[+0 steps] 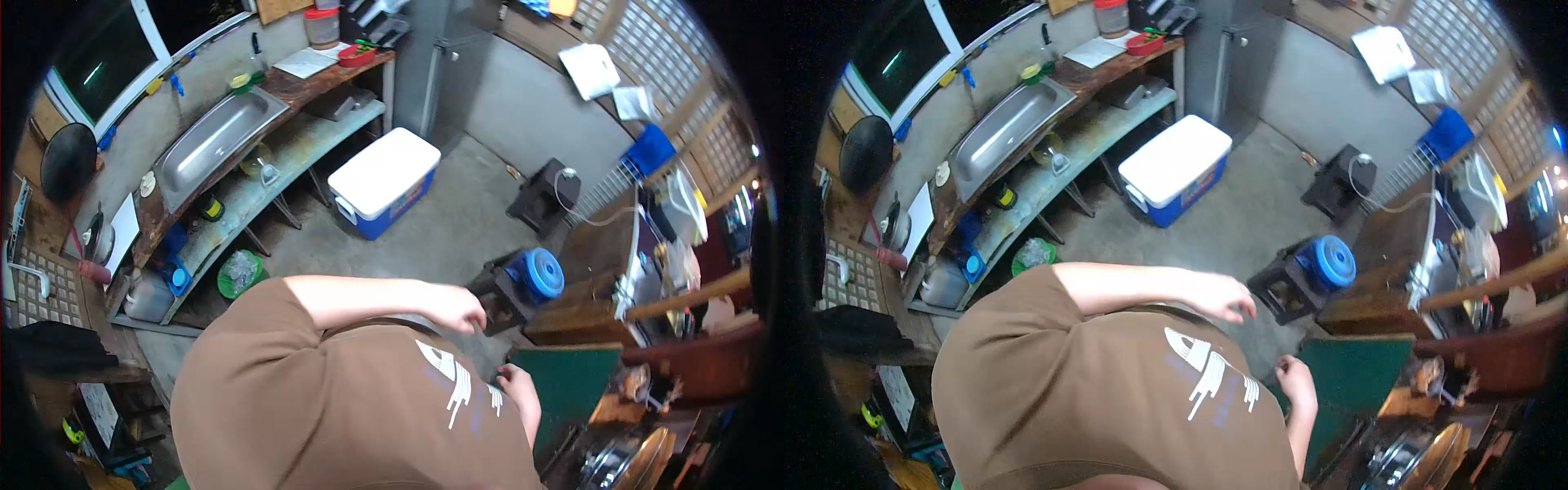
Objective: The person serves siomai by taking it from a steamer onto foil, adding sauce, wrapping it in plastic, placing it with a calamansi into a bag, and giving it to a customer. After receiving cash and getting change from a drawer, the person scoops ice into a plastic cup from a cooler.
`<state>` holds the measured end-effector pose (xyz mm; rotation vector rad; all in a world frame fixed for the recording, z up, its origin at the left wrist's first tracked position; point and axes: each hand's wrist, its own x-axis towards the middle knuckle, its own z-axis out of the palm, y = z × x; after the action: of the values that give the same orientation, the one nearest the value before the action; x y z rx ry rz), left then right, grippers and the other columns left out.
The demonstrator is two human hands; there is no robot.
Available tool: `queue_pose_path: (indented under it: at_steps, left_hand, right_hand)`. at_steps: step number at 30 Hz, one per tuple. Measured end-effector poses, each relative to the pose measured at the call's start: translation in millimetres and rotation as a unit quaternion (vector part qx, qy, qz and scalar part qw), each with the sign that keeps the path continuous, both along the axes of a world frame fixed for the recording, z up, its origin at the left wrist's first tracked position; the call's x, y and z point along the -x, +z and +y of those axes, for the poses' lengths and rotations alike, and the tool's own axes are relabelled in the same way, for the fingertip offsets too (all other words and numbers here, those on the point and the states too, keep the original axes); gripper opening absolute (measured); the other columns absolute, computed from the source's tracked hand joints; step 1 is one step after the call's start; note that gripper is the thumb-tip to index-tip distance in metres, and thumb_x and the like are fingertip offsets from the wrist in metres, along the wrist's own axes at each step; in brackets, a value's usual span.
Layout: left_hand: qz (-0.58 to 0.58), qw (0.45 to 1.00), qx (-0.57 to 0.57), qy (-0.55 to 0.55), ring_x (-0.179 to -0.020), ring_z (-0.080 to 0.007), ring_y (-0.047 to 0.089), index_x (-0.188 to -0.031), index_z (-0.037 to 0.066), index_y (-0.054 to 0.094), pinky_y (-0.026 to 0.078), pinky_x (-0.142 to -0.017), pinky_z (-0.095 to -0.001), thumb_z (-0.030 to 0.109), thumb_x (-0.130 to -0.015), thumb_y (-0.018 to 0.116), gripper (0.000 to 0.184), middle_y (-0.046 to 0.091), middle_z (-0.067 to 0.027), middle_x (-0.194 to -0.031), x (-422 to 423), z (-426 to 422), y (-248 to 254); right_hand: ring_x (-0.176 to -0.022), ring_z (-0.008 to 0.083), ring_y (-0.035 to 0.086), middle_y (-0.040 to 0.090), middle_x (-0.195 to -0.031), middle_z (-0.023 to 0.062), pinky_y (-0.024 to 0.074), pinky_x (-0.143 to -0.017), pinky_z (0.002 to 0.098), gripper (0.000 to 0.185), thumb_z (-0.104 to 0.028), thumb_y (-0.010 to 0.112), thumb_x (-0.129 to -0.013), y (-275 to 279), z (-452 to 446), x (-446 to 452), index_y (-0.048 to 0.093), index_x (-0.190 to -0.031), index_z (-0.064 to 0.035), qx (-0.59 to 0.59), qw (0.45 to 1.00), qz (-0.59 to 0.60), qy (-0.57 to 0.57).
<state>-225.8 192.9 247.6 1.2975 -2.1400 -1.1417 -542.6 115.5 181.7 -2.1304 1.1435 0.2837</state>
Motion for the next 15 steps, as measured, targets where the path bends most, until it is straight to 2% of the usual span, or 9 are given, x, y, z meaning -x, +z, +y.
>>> queue_pose_path:
  at_steps: [3, 5, 7, 12, 13, 15]
  left_hand:
    - [0.009, 0.977, -0.015, 0.214, -0.089, -0.0273, 0.062, -0.107, 0.003, 0.061, 0.048, -0.08, -0.0373, 0.025, -0.083, 0.056, 0.033, 0.064, -0.0154, -0.099, -129.0, 11.8, -6.7]
    - [0.002, 0.948, -0.022, 0.318, -0.089, -0.0226, 0.062, -0.106, 0.006, 0.062, 0.048, -0.081, -0.0346, 0.026, -0.084, 0.055, 0.03, 0.065, -0.0132, -0.099, -201.4, 12.2, -18.2]
    - [0.056, 0.91, -0.033, 0.41, -0.084, -0.0171, 0.061, -0.102, 0.007, 0.064, 0.048, -0.077, -0.0311, 0.026, -0.085, 0.057, 0.026, 0.066, -0.0086, -0.091, -259.3, 9.8, -22.1]
    - [0.045, 0.872, 0.067, 0.482, -0.08, -0.0156, 0.062, -0.095, 0.007, 0.066, 0.049, -0.072, -0.0305, 0.012, -0.083, 0.06, 0.014, 0.067, -0.0074, -0.085, -403.5, -35.5, -64.8]
    - [0.003, 0.863, 0.07, 0.5, -0.079, -0.0189, 0.063, -0.095, 0.007, 0.066, 0.049, -0.072, -0.0321, 0.015, -0.084, 0.06, 0.015, 0.068, -0.0095, -0.086, -431.6, -47.1, -69.8]
    - [-0.049, 0.846, 0.047, 0.528, -0.081, -0.0183, 0.064, -0.097, 0.006, 0.065, 0.05, -0.073, -0.0321, 0.023, -0.086, 0.06, 0.021, 0.068, -0.0104, -0.087, -490.1, -69.9, -77.5]
  right_hand:
    - [-0.093, 0.034, 0.063, 0.065, -0.092, 0.0209, 0.0487, -0.08, 0.0377, 0.03, -0.016, 0.062, -0.075, -52.8, -22.6, -90.9, 0.064, -0.102, -0.002, -0.047, 0.998, 0.046, -0.001]
    - [-0.085, 0.031, 0.064, 0.066, -0.087, 0.0188, 0.0499, -0.075, 0.037, 0.026, -0.017, 0.062, -0.077, -114.2, -41.6, -119.2, 0.064, -0.098, -0.0011, -0.063, 0.997, 0.033, -0.017]
    - [-0.08, 0.029, 0.065, 0.067, -0.083, 0.0174, 0.0504, -0.071, 0.0364, 0.024, -0.017, 0.062, -0.078, -163.2, -61.0, -136.3, 0.065, -0.095, -0.0006, -0.081, 0.996, 0.023, -0.038]
    - [-0.076, 0.0261, 0.064, 0.066, -0.08, 0.0156, 0.0501, -0.068, 0.0353, 0.021, -0.016, 0.061, -0.079, -198.2, -118.6, -190.6, 0.064, -0.093, -0.0004, -0.114, 0.986, 0.085, -0.088]
    - [-0.075, 0.0256, 0.064, 0.066, -0.08, 0.0152, 0.0501, -0.067, 0.035, 0.021, -0.015, 0.061, -0.079, -202.4, -133.1, -200.1, 0.064, -0.093, -0.0004, -0.116, 0.984, 0.1, -0.093]
    - [-0.074, 0.0244, 0.064, 0.066, -0.079, 0.0144, 0.05, -0.066, 0.0346, 0.019, -0.015, 0.061, -0.079, -209.8, -169.4, -226.7, 0.064, -0.092, -0.0003, -0.115, 0.981, 0.124, -0.099]
